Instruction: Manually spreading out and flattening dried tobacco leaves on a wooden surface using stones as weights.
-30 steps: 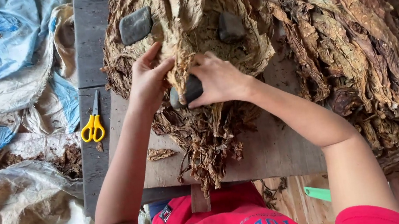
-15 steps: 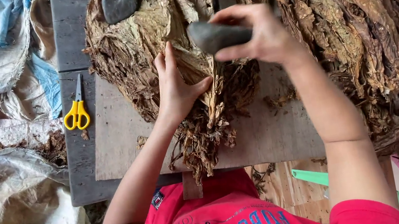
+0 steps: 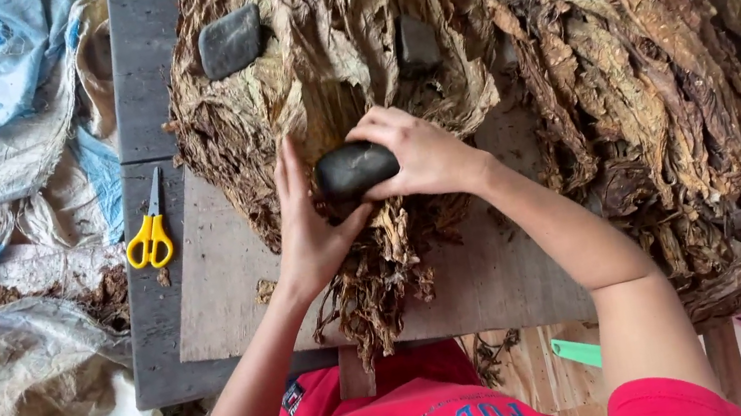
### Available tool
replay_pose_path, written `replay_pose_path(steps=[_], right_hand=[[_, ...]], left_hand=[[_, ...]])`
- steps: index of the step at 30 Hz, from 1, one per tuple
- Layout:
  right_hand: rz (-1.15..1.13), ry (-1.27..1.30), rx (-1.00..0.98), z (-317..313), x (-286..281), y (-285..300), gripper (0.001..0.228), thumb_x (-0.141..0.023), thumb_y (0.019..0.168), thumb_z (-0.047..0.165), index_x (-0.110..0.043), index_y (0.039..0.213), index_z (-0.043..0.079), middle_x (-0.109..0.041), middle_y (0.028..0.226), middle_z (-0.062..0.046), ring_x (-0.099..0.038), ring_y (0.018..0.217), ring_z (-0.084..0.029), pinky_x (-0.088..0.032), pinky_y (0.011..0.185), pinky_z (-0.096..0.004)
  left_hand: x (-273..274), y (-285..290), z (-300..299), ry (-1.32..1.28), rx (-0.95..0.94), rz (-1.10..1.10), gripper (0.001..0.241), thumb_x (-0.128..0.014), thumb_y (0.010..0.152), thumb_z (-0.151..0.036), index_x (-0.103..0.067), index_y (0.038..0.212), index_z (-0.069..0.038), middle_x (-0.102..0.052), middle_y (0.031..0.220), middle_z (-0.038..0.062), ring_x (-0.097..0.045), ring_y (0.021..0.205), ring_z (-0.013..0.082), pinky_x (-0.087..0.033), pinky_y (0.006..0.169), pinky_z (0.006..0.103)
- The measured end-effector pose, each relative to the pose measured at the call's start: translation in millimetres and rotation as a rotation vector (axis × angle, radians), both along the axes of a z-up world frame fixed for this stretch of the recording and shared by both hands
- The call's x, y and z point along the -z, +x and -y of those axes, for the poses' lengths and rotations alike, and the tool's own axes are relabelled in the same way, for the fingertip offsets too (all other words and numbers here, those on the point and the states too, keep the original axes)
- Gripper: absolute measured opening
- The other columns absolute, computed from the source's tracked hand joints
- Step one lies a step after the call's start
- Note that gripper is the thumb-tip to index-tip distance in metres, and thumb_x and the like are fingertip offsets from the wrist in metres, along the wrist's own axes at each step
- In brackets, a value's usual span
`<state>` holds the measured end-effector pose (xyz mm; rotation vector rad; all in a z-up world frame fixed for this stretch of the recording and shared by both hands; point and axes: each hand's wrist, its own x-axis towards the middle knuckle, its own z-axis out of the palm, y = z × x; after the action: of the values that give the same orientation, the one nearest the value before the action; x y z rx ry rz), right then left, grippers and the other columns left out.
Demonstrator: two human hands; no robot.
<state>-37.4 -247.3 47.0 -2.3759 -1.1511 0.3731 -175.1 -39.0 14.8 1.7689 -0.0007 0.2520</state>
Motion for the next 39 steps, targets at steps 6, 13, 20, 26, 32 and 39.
replay_pose_path(steps=[6, 13, 20, 26, 32, 39], right_hand=[[0.103, -0.151, -0.103, -5.4, -5.9, -4.6, 0.089, -0.089, 0.095, 0.065, -0.065, 0.156, 0.005, -0.064, 0.148, -0.017, -0.065, 0.141, -0.041, -0.056, 0.121, -0.064], [0.263, -0.339, -0.179, -10.1, 2.1, -5.4, 0.084, -0.071, 0.104, 0.070, -0.059, 0.165, 0.014, -0.055, 0.153, -0.012, -0.058, 0.145, -0.039, -0.065, 0.104, -0.058], [0.064, -0.133, -0.065, -45.4, -57.5, 31.5, 0.088, -0.047, 0.109, 0.081, -0.062, 0.164, 0.014, -0.067, 0.154, -0.017, -0.065, 0.147, -0.037, -0.063, 0.114, -0.058], [0.317, -0.031, 0.147, -90.0, -1.5, 89.5, 0.102, -0.012, 0.117, 0.081, -0.029, 0.184, 0.007, -0.026, 0.191, -0.022, -0.025, 0.176, -0.040, -0.004, 0.140, -0.073], [0.333, -0.219, 0.200, -103.9, 26.9, 115.4, 0.095, 0.002, 0.119, 0.075, -0.010, 0.190, 0.012, -0.004, 0.198, -0.014, -0.006, 0.183, -0.033, 0.005, 0.141, -0.073], [0.293, -0.293, 0.219, -105.1, 45.0, 143.7, 0.076, -0.025, 0.126, 0.070, -0.032, 0.187, 0.026, -0.016, 0.197, -0.005, -0.013, 0.181, -0.034, -0.004, 0.141, -0.077]], left_hand=[[-6.6, -17.5, -47.9, 0.179, -0.027, -0.053, 0.079, -0.083, 0.103, -0.011, -0.051, 0.175, -0.007, -0.050, 0.170, 0.032, -0.085, 0.081, 0.0433, -0.074, 0.074, 0.0518], [47.2, 82.6, -94.9, 0.234, -0.248, 0.130, 0.034, -0.083, 0.108, -0.022, -0.086, 0.141, -0.018, -0.081, 0.125, 0.007, -0.085, 0.088, 0.0275, -0.068, 0.066, 0.0328], [105.8, 240.6, -94.8, 0.275, -0.204, -0.047, 0.029, -0.076, 0.111, -0.035, -0.085, 0.125, -0.012, -0.086, 0.114, 0.016, -0.083, 0.109, 0.0473, -0.068, 0.094, 0.0607], [115.9, 299.2, -84.5, 0.386, -0.132, -0.393, 0.053, -0.097, 0.080, -0.063, -0.086, 0.122, -0.032, -0.088, 0.120, 0.001, -0.084, 0.117, 0.0357, -0.067, 0.104, 0.0560], [55.9, 251.9, -79.6, 0.176, -0.144, -0.110, 0.029, -0.077, 0.095, -0.022, -0.076, 0.123, -0.015, -0.083, 0.123, 0.020, -0.077, 0.126, 0.0485, -0.061, 0.110, 0.0636], [-4.0, 218.6, -115.8, 0.091, 0.029, 0.053, 0.037, -0.070, 0.102, -0.002, -0.086, 0.133, -0.013, -0.085, 0.112, 0.024, -0.078, 0.116, 0.0390, -0.058, 0.108, 0.0573]])
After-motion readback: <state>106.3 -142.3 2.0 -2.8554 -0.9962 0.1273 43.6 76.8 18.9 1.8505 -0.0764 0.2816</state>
